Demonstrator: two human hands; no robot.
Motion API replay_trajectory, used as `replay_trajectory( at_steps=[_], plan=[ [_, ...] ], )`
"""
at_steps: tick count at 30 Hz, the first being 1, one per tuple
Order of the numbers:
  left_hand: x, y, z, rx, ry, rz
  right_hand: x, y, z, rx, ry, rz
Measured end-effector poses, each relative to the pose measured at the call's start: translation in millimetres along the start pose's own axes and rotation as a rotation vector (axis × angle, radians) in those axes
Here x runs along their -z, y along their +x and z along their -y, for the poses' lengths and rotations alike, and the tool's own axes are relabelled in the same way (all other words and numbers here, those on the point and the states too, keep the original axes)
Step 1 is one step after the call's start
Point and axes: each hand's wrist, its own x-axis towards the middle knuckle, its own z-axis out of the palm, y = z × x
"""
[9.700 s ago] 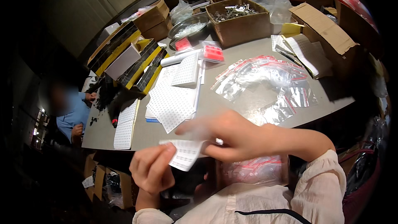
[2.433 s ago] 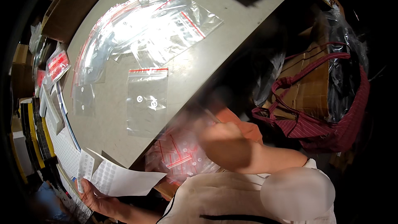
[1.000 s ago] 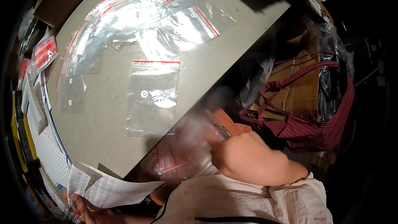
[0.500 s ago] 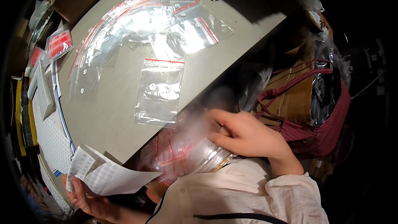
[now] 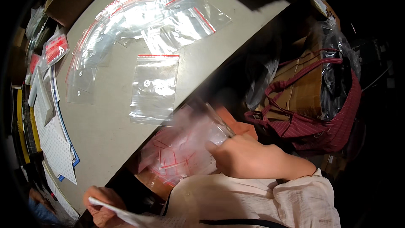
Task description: The person peels small circular stickers from a sheet and applies them to clear plastic zip-lock pouches. They handle the pouches one by one, placing each labeled pouch into a cardboard box on the table.
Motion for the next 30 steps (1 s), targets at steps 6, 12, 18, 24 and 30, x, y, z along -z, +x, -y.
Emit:
replay_trajectory(
  at_steps=[6, 12, 18, 24, 30],
  plan=[
    [-84.4, 47.0, -3.9, 0.352, 0.268, -0.239, -3.2, -7.3, -5.0, 0.071, 0.101, 0.024],
    [-82.5, 108.2, 34.0, -0.004, 0.629, 0.289, -37.5, -7.8, -38.0, 0.349, -0.014, -0.199],
    [-105.0, 135.6, 60.0, 0.224, 0.898, 0.403, -42.3, -15.6, -45.3, 0.463, -0.186, -0.268],
    [-112.2, 147.2, 66.0, 0.401, 0.961, 0.41, -46.8, -19.1, -49.7, 0.469, -0.276, -0.341],
    [-109.1, 146.9, 70.2, 0.441, 1.014, 0.453, -49.4, -15.4, -49.7, 0.439, -0.331, -0.341]
  ],
)
